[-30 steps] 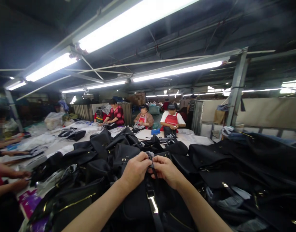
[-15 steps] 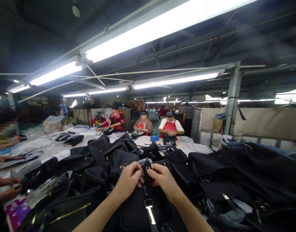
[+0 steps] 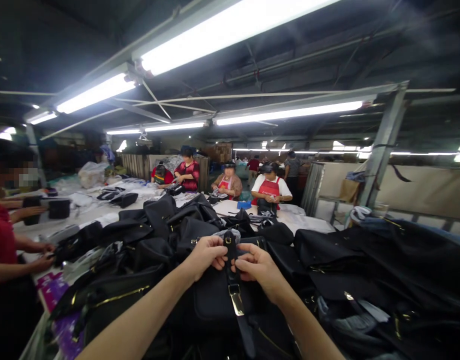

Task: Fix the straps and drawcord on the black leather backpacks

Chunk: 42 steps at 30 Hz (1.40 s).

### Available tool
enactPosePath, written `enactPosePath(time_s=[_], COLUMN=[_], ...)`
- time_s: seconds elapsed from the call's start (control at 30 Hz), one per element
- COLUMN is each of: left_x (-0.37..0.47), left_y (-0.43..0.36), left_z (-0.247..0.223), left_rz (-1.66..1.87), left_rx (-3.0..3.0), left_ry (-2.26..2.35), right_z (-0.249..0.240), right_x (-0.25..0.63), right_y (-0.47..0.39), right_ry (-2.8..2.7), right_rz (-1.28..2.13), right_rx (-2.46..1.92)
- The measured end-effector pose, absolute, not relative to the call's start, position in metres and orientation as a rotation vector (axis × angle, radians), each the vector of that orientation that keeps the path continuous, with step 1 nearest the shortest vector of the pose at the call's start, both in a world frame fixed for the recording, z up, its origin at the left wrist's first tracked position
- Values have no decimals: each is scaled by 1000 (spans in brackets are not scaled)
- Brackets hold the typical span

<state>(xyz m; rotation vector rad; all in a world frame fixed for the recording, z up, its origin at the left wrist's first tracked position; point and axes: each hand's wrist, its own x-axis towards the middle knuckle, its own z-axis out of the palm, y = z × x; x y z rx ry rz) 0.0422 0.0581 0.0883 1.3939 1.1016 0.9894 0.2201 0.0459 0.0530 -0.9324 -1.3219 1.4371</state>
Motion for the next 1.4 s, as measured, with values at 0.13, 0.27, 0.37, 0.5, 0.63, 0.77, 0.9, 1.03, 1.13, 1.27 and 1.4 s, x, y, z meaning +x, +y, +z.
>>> enactPosePath(time_s=[0.13,0.27,0.37,0.5,0.63,0.77,0.9,1.03,1.13,1.27,1.4], left_x=[44,45,47,46,44,44,45,45,46,51,52], left_y=[59,58,56,59,65,66,64,64,66,63,61], left_z=[87,87,87,80,72,73,77,71,65,62,66], left_rz=[982,976,978,1005,1049,1065,1068,1082,1109,1198,1261], left_rx=[1379,1396,1426,1465,1505,1473,1477,1518,1584,1733,1842], left_ry=[1102,1043,999,953,952,978,1019,1048,1085,1148,1192], right_z=[57,59,56,58,61,56,53,54,54,51,48], right_x=[228,228,218,204,199,198,196,196,198,199,199], right_y=[42,42,48,58,64,68,64,55,51,48,49], right_ry=[-1425,-1492,-1476,-1496,-1482,-1458,-1413,-1305,-1257,-1189,-1106], right_rz=[1526,1469,1334,1168,1129,1083,1089,1181,1264,1351,1375], right_rx=[-877,-877,-892,-889,-935,-962,-968,-984,-969,-913,-894])
